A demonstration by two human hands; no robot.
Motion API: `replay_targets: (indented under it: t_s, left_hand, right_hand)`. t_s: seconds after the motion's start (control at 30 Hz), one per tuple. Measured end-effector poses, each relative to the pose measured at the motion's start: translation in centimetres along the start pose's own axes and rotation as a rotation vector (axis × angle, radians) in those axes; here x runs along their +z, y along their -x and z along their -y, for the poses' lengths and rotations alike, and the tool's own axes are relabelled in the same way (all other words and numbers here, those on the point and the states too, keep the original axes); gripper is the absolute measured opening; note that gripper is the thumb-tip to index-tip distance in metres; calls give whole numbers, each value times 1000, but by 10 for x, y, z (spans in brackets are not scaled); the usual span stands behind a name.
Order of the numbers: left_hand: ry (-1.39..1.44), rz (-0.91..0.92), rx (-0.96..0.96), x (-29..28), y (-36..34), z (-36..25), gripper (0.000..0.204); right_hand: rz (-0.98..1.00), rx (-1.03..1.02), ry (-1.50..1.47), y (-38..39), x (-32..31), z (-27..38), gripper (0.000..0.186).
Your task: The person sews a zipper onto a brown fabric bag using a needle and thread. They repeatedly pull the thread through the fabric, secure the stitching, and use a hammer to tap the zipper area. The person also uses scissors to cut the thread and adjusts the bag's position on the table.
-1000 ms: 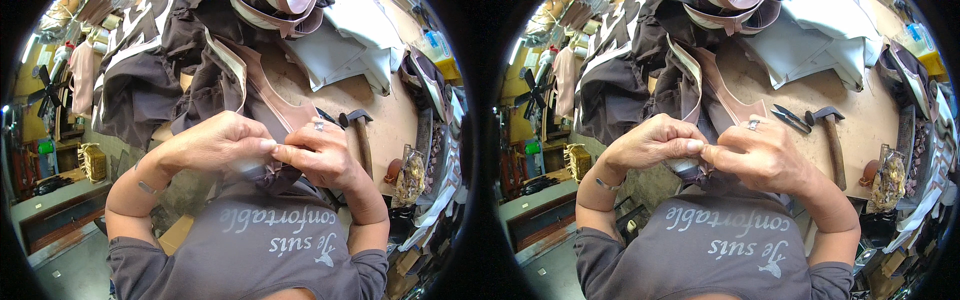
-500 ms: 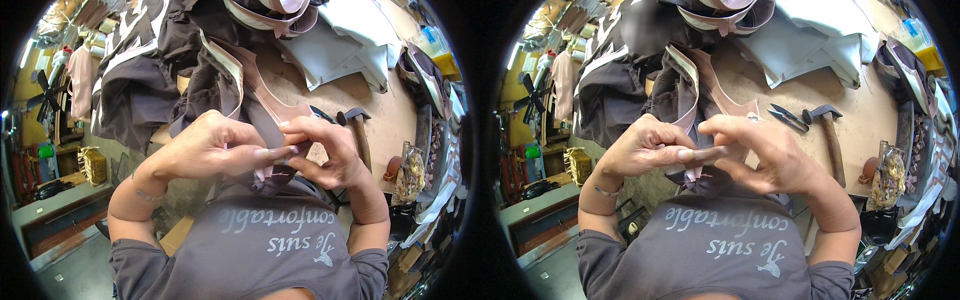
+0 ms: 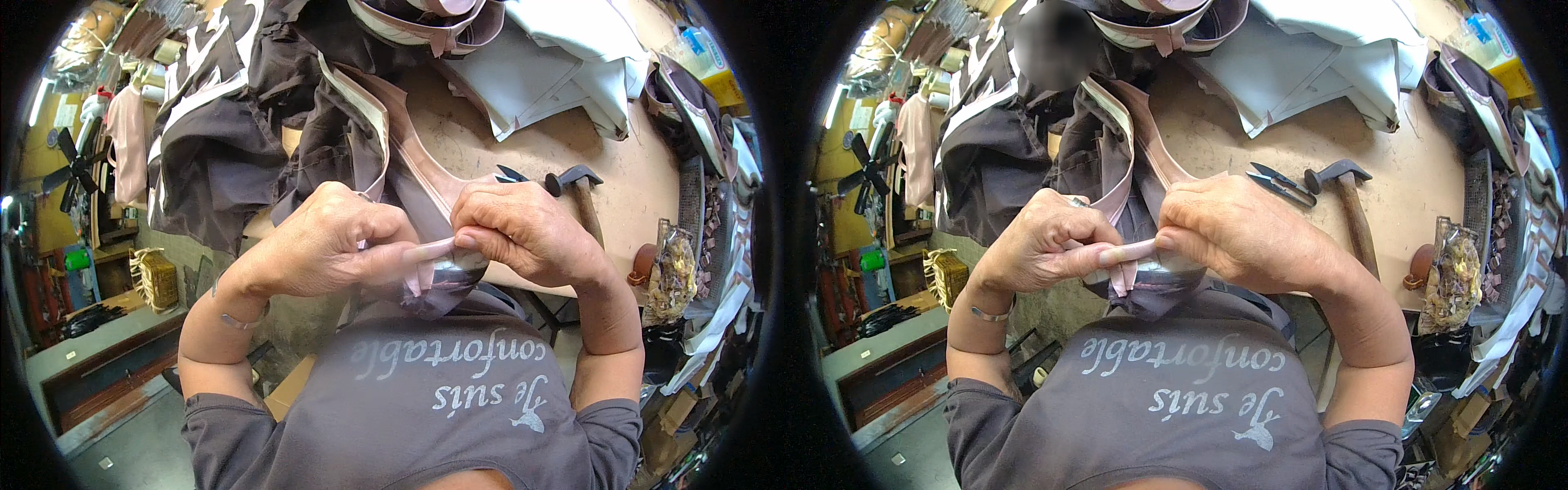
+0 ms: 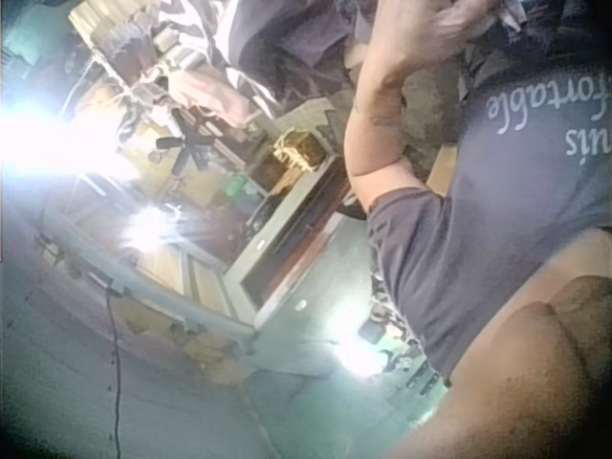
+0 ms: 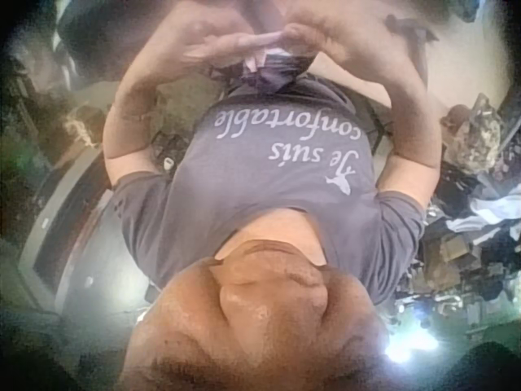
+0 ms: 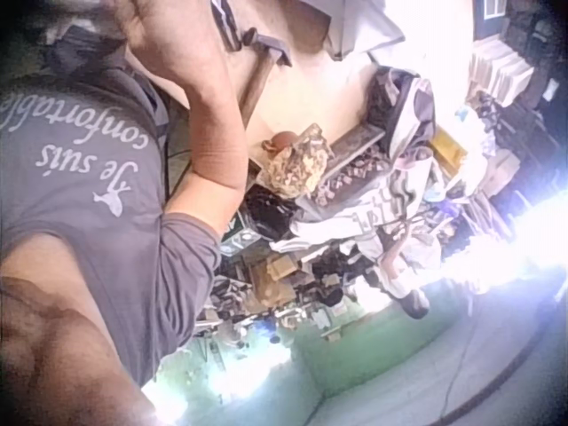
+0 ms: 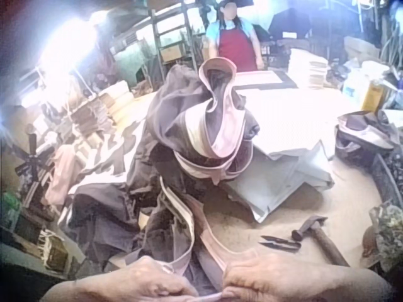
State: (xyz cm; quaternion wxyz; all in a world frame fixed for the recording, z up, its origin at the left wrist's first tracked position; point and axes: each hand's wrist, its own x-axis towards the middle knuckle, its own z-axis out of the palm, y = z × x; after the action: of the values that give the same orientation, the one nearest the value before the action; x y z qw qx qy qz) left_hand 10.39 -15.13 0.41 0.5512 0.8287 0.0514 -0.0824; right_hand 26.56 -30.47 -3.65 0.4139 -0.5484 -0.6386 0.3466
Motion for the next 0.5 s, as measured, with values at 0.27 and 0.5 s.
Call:
replay_targets:
  t_s: [0.27, 0.5]
  left_hand:
    - [-143, -16, 46, 3, -3, -2, 15]
    - [-306, -88, 114, 8, -2, 8, 12]
  right_hand:
    - [-38, -56, 11, -3, 2, 2, 18]
    - [-27, -8, 69, -4, 6, -3, 18]
